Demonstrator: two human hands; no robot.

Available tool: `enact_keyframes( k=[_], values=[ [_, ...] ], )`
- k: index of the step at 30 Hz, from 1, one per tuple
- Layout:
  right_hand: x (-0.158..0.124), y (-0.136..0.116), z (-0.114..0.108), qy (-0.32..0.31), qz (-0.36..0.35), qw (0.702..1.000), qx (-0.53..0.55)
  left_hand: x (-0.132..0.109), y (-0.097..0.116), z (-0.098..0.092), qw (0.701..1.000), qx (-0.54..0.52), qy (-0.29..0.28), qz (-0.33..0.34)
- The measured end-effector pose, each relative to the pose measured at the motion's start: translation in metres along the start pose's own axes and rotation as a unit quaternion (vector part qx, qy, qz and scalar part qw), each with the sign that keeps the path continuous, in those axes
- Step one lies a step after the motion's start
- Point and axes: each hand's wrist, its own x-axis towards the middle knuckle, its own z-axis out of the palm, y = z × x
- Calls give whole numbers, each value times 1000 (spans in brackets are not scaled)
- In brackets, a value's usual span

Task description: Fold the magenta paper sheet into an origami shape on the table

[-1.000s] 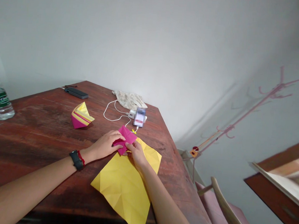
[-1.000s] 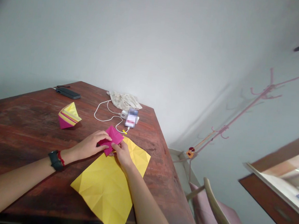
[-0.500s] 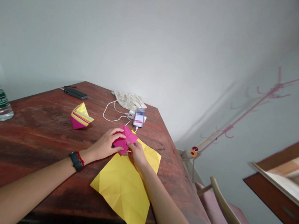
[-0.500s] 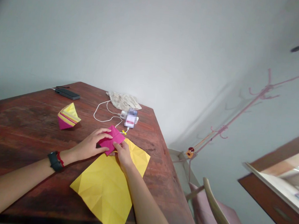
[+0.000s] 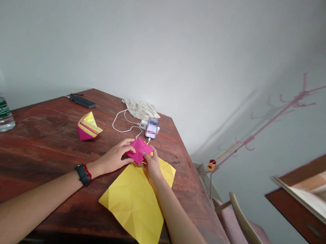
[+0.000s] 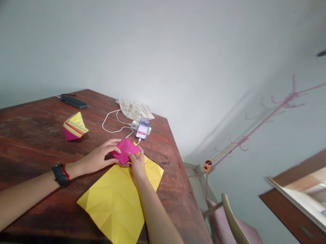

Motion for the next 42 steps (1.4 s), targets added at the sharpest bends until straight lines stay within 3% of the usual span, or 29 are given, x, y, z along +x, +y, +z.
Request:
enact_keyframes(
  k=[24,42],
  values=[
    [-1,-2,-1,13,17,999,43,-2,-2,4,1000,-2,-1,-25],
    [0,-2,-2,-2,-27,998,-48,0,0,3,999,-4,32,-4]
  ],
)
